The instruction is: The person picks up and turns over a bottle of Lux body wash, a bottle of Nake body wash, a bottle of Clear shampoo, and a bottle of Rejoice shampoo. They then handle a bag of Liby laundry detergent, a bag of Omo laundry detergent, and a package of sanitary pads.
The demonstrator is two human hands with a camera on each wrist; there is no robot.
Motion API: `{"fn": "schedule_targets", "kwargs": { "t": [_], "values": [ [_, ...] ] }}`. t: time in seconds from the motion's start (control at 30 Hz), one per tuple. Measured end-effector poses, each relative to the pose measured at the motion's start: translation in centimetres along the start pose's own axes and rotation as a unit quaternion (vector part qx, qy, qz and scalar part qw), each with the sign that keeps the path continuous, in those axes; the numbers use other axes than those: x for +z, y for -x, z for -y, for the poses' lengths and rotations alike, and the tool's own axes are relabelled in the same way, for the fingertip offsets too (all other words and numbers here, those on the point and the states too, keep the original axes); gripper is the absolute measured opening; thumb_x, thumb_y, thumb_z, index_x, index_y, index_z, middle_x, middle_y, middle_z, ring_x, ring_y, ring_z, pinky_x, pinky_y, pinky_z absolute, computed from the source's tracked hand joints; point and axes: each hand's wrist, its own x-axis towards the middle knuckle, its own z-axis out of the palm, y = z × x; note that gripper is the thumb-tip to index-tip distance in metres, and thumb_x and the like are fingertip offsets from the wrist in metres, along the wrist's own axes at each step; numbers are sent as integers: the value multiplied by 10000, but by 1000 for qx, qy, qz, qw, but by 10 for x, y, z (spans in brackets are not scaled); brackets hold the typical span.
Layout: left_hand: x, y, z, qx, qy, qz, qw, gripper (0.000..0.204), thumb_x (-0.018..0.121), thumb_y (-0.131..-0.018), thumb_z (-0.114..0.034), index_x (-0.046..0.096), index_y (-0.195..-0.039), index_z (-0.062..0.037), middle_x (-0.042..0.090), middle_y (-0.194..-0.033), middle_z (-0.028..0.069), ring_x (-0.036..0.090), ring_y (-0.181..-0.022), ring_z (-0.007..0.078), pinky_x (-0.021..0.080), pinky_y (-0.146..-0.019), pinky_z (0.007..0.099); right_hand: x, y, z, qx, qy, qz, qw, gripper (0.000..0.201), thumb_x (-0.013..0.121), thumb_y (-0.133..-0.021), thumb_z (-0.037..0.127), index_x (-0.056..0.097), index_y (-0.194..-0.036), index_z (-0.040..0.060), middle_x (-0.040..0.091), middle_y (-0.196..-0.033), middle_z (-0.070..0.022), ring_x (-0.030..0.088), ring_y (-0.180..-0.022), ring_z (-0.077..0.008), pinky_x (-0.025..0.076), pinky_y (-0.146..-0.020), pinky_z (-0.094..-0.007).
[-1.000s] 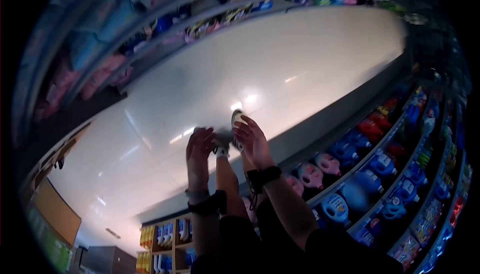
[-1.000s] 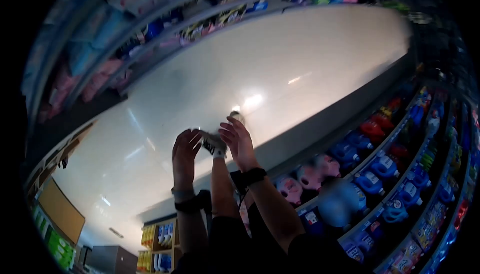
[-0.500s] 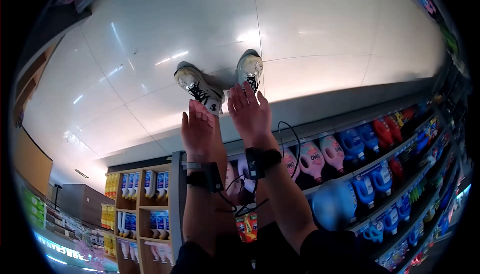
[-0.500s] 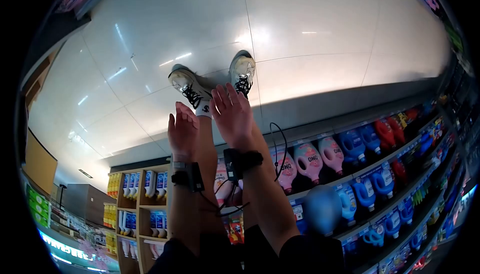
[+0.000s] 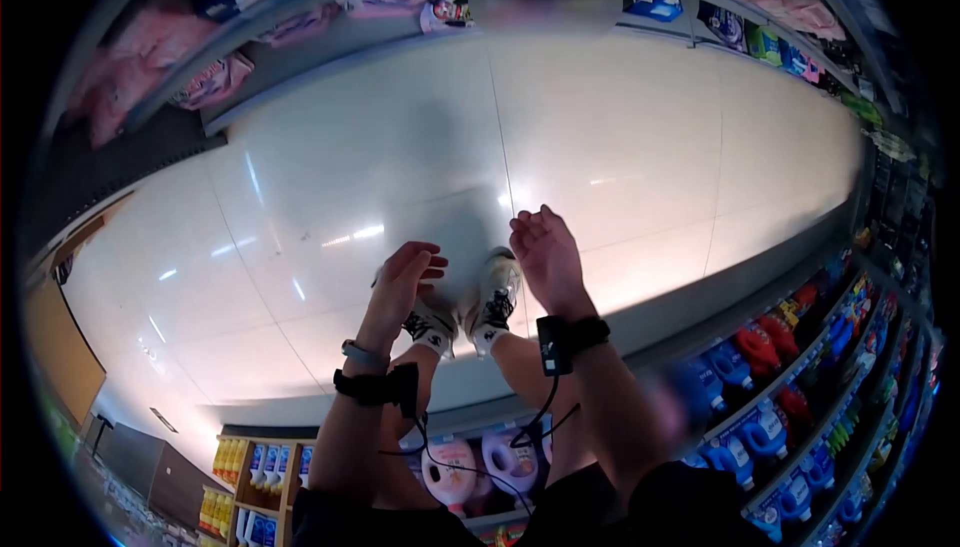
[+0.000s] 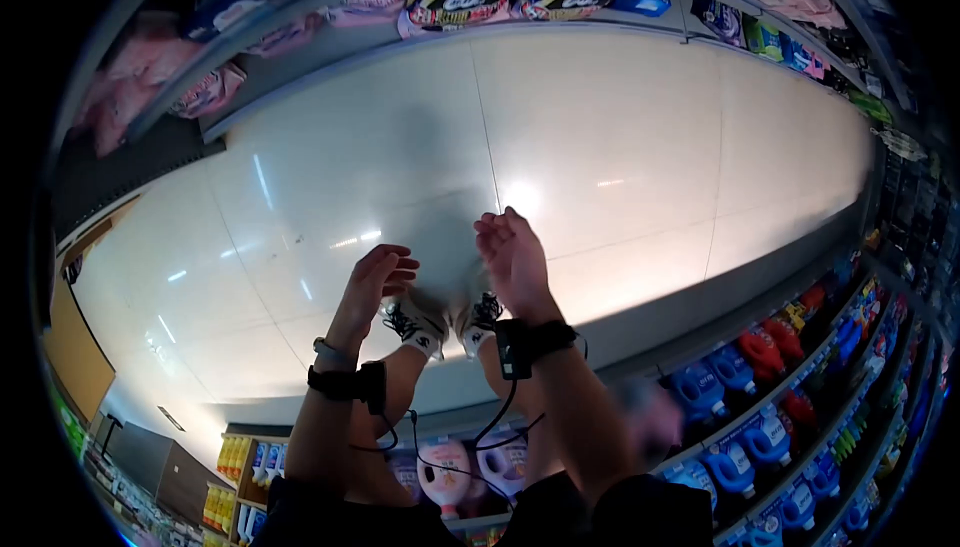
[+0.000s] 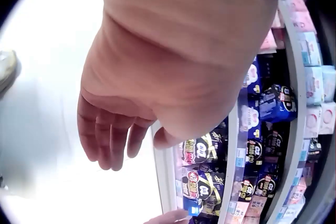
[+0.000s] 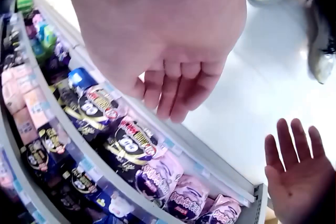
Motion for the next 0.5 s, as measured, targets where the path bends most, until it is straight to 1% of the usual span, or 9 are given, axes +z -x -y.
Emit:
{"fn": "schedule_targets", "kwargs": {
  "t": [0.07, 0.1, 0.13, 0.2, 0.23, 0.27, 0.33, 0.37, 0.5],
  "values": [
    [-9, -17, -27, 116, -101, 6, 988, 316, 492, -1032, -315, 605, -1200, -72, 695, -1099, 73, 649, -1004, 173, 508, -861, 342, 18, -15, 23, -2, 31, 32, 999, 195, 576, -1002, 274, 618, -921, 103, 666, -999, -48, 622, -1000, -209, 489, -879, -338],
    [-7, -20, -51, 152, -107, -7, 983, 298, 497, -1032, -325, 614, -1143, -75, 698, -1080, 73, 653, -992, 183, 504, -854, 346, 23, -27, 34, -2, 19, 92, 996, 185, 570, -1003, 273, 616, -956, 100, 669, -1006, -47, 621, -1003, -203, 482, -886, -334],
    [-9, -20, -69, 170, -112, -13, 979, 298, 497, -1032, -325, 614, -1143, -75, 698, -1080, 73, 653, -992, 183, 504, -854, 346, 29, -38, 47, -12, 59, 109, 992, 212, 550, -1006, 292, 614, -1046, 94, 666, -1044, -49, 621, -1007, -197, 478, -893, -328],
    [-10, -21, -104, 175, 6, -4, 985, 268, 501, -1029, -319, 612, -1090, -83, 698, -1067, 77, 653, -991, 188, 502, -841, 339, 54, -47, 71, -62, 119, 113, 985, 267, 526, -1008, 314, 596, -1134, 89, 656, -1091, -49, 620, -1014, -190, 479, -898, -325],
    [-8, -19, -121, 195, -1, 0, 981, 254, 490, -1028, -314, 604, -1063, -89, 696, -1069, 79, 654, -991, 189, 502, -835, 333, 64, -53, 82, -76, 130, 123, 981, 333, 518, -1006, 322, 562, -1230, 80, 646, -1141, -57, 622, -1032, -188, 481, -904, -319],
    [-8, -18, -131, 215, -5, -1, 977, 254, 490, -1028, -314, 604, -1063, -89, 696, -1069, 79, 654, -991, 189, 502, -835, 333, 74, -57, 89, -86, 131, 140, 978, 333, 518, -1006, 322, 562, -1230, 80, 646, -1141, -57, 622, -1032, -188, 481, -904, -319],
    [-9, -19, -155, 285, -34, -14, 958, 262, 478, -1027, -312, 603, -1076, -87, 693, -1077, 80, 656, -997, 185, 504, -835, 325, 96, -66, 104, -116, 156, 176, 965, 372, 515, -1008, 319, 531, -1286, 72, 646, -1170, -69, 623, -1058, -193, 486, -913, -315],
    [-17, -25, -161, 302, -39, -11, 952, 266, 478, -1025, -312, 595, -1107, -88, 685, -1107, 81, 652, -1021, 184, 502, -850, 324, 101, -76, 109, -127, 165, 207, 956, 419, 516, -1011, 343, 504, -1323, 64, 640, -1201, -86, 628, -1085, -201, 492, -924, -314],
    [-46, -37, -178, 379, -41, -15, 924, 275, 484, -1022, -312, 581, -1155, -92, 677, -1141, 79, 645, -1045, 186, 495, -873, 322, 132, -94, 116, -155, 180, 268, 934, 439, 526, -1012, 372, 505, -1317, 58, 636, -1217, -98, 634, -1095, -204, 504, -915, -318]
  ]
}}
